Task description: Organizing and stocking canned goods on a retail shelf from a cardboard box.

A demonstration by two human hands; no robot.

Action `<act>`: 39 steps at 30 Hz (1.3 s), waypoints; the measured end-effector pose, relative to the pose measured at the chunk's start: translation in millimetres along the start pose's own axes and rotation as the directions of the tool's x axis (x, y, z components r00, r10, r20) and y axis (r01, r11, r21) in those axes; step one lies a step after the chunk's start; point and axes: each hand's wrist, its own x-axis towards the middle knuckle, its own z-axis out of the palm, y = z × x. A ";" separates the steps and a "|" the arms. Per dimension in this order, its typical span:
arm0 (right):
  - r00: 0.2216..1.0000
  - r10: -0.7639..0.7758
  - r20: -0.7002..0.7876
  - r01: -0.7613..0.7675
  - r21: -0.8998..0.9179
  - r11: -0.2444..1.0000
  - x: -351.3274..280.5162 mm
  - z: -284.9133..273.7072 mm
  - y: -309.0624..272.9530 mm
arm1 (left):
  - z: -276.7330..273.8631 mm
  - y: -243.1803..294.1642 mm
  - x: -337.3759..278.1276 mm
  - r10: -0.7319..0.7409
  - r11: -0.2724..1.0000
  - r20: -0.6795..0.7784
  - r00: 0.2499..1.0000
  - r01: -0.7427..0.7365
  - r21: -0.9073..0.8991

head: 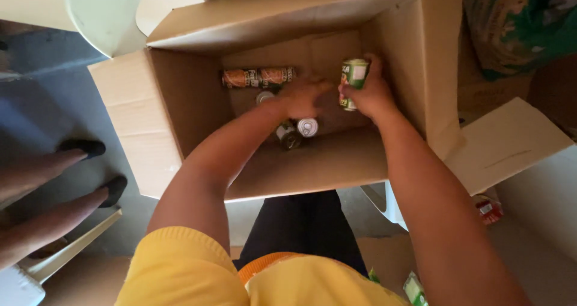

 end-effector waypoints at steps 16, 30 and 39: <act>0.995 -0.047 0.093 0.080 -0.391 0.917 -5.6 -1.7 -21.7 | 38.8 -80.1 2.4 -0.652 0.597 -0.222 0.725 0.672 0.438; 0.946 -0.278 0.169 0.212 0.329 0.920 -119.8 -15.9 -218.5 | -168.6 195.2 -103.8 -0.653 0.355 -0.161 0.740 0.110 -0.928; 0.496 -0.848 0.188 0.681 0.522 0.514 -184.6 -44.7 -445.7 | -344.6 256.9 -97.6 -0.180 0.580 -0.743 0.644 -0.541 -0.609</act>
